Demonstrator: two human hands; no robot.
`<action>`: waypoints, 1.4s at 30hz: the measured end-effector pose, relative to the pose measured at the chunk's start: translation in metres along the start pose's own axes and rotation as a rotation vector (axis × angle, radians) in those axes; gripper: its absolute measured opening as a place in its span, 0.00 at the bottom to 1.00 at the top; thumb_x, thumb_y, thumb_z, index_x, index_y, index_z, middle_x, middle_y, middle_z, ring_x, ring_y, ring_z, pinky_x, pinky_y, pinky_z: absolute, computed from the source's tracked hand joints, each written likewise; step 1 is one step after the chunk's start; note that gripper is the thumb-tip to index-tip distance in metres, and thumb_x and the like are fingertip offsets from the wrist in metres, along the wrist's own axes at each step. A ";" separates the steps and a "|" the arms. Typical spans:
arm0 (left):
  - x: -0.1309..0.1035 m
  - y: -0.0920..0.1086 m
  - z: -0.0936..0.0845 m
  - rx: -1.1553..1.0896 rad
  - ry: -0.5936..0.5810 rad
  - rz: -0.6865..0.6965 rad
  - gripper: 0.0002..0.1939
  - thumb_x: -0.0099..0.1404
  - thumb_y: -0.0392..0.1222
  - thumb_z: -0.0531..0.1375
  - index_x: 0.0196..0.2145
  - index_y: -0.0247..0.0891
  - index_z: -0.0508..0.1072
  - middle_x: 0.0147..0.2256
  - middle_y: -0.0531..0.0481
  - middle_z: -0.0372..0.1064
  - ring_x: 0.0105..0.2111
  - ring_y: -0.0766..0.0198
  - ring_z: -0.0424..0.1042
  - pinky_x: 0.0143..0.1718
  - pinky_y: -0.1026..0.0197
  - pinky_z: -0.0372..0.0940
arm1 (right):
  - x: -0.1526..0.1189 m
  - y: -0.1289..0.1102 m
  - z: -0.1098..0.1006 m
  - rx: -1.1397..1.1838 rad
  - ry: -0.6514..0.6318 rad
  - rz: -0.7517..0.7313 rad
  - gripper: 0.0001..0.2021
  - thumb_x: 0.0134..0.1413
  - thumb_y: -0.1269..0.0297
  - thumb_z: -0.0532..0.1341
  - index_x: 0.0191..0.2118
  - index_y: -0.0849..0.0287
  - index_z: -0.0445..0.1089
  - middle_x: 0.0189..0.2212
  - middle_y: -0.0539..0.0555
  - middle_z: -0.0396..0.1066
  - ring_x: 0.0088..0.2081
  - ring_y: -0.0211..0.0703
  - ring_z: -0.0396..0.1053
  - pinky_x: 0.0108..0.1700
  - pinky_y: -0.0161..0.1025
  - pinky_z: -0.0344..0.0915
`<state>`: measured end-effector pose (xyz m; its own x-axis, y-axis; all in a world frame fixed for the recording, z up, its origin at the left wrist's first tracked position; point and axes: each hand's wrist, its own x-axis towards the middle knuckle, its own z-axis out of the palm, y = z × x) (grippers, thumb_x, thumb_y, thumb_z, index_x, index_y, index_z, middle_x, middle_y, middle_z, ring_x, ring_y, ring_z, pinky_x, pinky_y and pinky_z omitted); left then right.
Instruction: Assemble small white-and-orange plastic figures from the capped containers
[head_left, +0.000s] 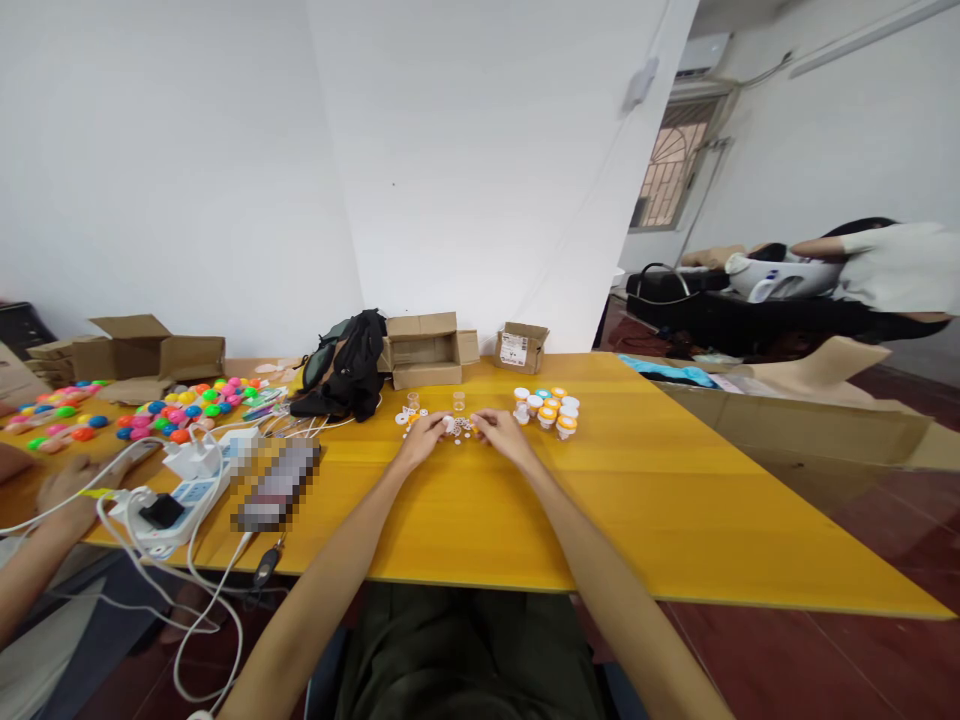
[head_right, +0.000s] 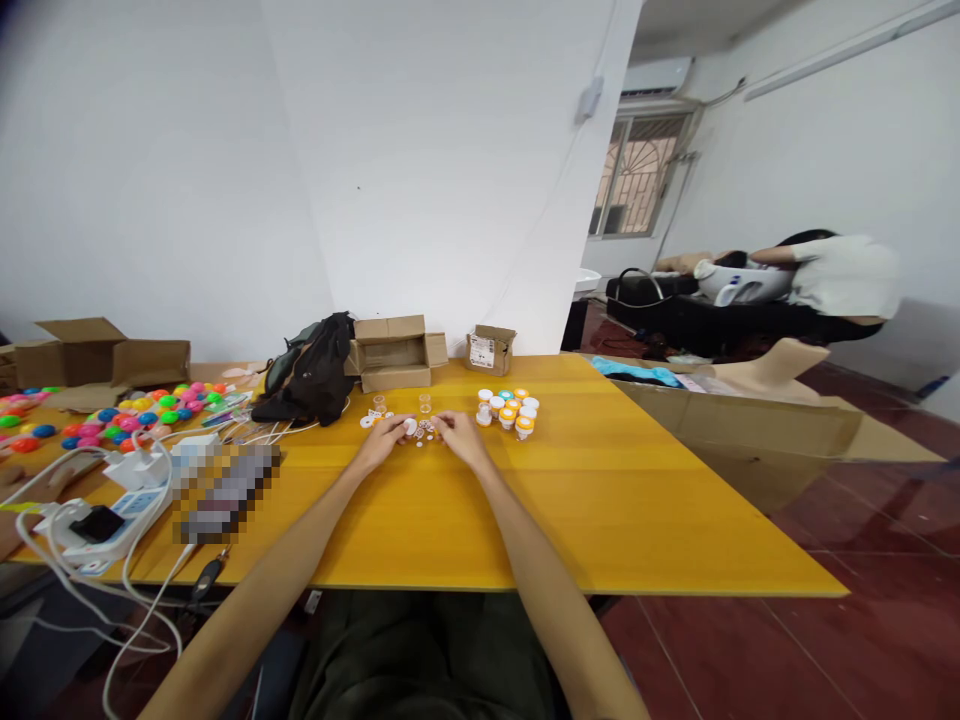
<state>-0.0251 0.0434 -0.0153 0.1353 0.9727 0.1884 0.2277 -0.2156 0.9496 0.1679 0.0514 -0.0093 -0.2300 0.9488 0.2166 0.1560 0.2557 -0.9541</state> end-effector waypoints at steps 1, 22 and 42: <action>0.000 0.000 0.000 -0.005 0.002 -0.005 0.14 0.62 0.42 0.61 0.44 0.38 0.80 0.36 0.48 0.79 0.35 0.59 0.76 0.39 0.60 0.71 | 0.000 0.000 -0.001 0.042 -0.001 0.045 0.08 0.52 0.60 0.64 0.26 0.56 0.73 0.20 0.49 0.73 0.24 0.41 0.72 0.27 0.35 0.68; 0.002 -0.001 0.001 -0.040 0.015 -0.026 0.13 0.63 0.45 0.59 0.41 0.37 0.79 0.29 0.52 0.74 0.30 0.63 0.74 0.34 0.63 0.69 | -0.004 -0.008 -0.008 0.241 -0.032 0.312 0.09 0.54 0.70 0.64 0.24 0.58 0.73 0.20 0.51 0.75 0.24 0.38 0.75 0.27 0.30 0.72; -0.003 0.011 0.002 0.025 0.025 0.013 0.17 0.64 0.54 0.58 0.27 0.38 0.70 0.22 0.55 0.65 0.25 0.64 0.68 0.31 0.62 0.65 | -0.001 -0.003 -0.007 0.337 -0.039 0.406 0.12 0.57 0.71 0.65 0.23 0.63 0.74 0.21 0.53 0.75 0.24 0.36 0.74 0.38 0.33 0.77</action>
<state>-0.0207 0.0375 -0.0063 0.1141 0.9716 0.2073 0.2499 -0.2300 0.9406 0.1749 0.0509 -0.0050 -0.2516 0.9499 -0.1855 -0.0758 -0.2104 -0.9747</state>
